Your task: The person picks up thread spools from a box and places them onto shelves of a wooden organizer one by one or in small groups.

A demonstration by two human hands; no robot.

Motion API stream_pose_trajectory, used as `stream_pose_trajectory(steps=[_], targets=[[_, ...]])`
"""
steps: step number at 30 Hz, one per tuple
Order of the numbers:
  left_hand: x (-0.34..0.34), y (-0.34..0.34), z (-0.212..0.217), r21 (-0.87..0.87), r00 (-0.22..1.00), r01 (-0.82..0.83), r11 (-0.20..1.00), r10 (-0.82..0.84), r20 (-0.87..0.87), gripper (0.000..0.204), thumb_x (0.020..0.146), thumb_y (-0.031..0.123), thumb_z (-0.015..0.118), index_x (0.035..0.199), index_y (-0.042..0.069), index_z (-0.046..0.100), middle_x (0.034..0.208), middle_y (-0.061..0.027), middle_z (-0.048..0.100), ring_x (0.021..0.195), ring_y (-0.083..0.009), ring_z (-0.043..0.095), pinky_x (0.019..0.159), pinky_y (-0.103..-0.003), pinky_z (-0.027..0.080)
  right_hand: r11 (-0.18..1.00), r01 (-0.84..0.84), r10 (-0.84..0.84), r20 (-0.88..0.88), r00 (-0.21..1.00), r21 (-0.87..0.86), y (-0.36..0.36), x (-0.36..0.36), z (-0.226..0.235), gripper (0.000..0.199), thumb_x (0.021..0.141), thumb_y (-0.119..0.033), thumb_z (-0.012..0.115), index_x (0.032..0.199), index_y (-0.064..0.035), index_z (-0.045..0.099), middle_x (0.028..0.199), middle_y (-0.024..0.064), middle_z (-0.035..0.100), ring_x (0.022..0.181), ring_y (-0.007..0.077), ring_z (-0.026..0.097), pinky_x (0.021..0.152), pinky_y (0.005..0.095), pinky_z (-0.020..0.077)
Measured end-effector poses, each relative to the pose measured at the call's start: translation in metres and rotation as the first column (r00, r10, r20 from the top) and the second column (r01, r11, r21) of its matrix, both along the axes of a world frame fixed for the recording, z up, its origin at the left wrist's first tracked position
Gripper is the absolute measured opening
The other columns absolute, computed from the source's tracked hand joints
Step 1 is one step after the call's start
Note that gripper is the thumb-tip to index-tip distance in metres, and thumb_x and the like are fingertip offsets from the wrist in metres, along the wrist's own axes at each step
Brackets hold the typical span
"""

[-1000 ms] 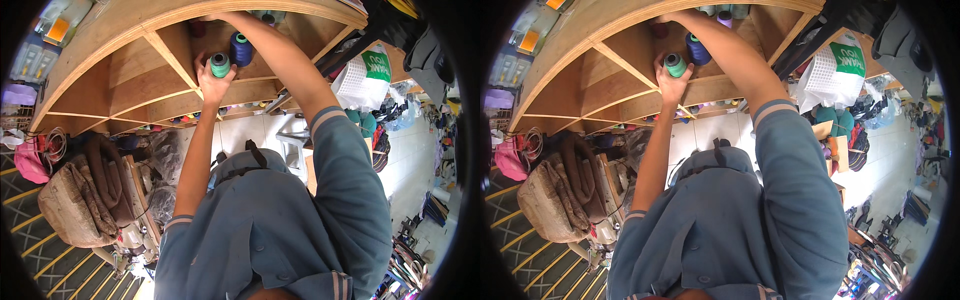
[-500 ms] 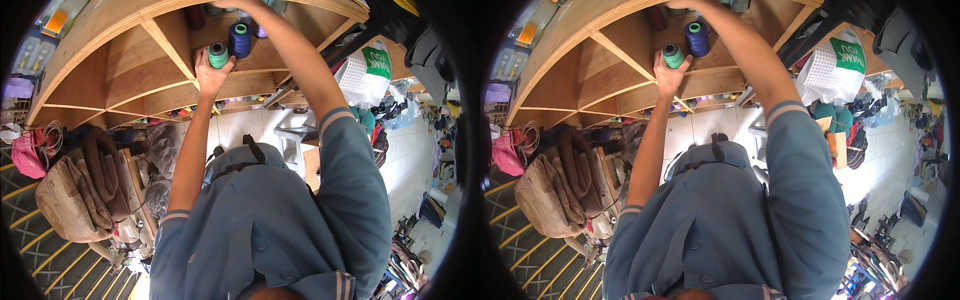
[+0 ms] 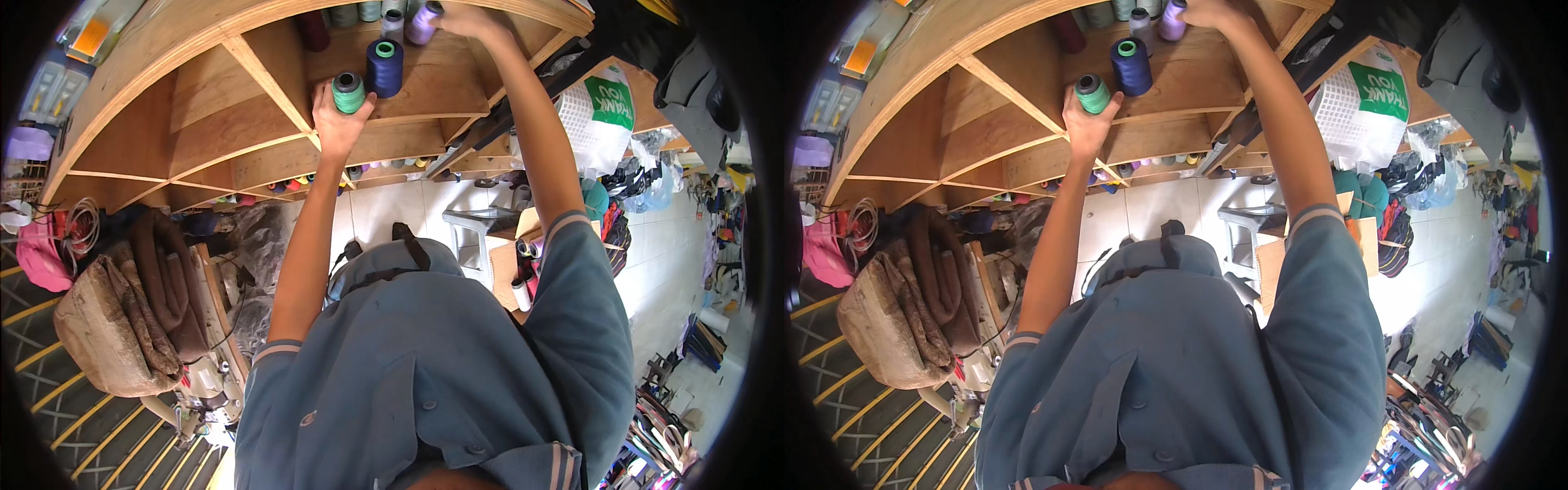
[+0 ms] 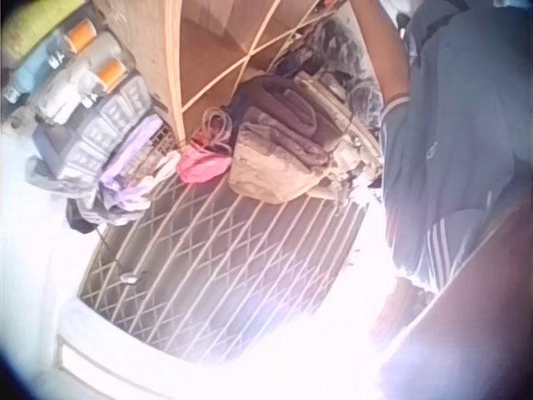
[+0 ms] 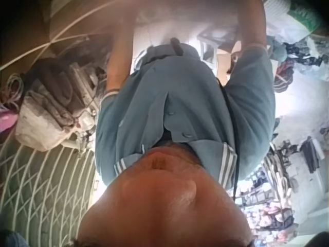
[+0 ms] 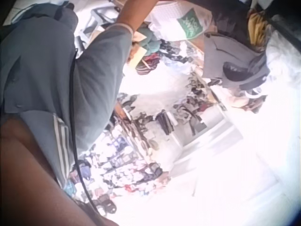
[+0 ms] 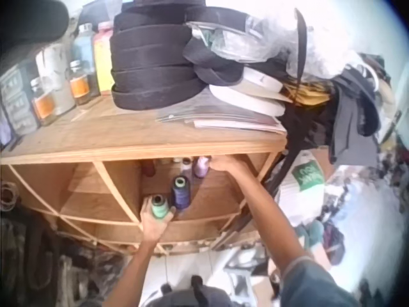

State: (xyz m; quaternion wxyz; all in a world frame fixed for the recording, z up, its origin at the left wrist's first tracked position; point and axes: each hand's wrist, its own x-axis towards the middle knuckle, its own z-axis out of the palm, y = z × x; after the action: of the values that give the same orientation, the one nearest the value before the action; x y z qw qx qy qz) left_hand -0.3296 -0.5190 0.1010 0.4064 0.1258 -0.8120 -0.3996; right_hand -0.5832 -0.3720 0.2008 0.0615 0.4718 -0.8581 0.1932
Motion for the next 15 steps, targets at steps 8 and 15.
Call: stream_pose_trajectory(steps=[8,15], targets=[[0.001,-0.004,-0.001,-0.049,0.999,-0.011,0.999,0.009,-0.042,0.036,0.067,0.021,0.081,0.084,0.000,0.058,0.086,-0.0145,0.057,0.078,-0.0307,0.057,0.072,-0.043,0.047,0.999,-0.013,0.016,0.056,0.998,-0.053,-0.052,-0.003,0.016,0.040,0.076,-0.017,0.067,0.111,-0.0023,0.059,0.110,0.0190,0.061,0.106,0.0324,0.056,0.090,0.0395,0.0446],[0.001,-0.005,-0.001,-0.041,0.999,0.002,0.999,-0.003,-0.038,0.039,0.064,0.022,0.080,0.088,0.000,0.059,0.089,-0.0166,0.058,0.081,-0.0340,0.057,0.075,-0.043,0.047,0.995,-0.087,0.091,0.117,0.989,-0.041,-0.100,0.002,0.013,0.038,0.078,-0.018,0.066,0.112,-0.0027,0.059,0.111,0.0172,0.061,0.105,0.0301,0.056,0.090,0.0385,0.0450]])
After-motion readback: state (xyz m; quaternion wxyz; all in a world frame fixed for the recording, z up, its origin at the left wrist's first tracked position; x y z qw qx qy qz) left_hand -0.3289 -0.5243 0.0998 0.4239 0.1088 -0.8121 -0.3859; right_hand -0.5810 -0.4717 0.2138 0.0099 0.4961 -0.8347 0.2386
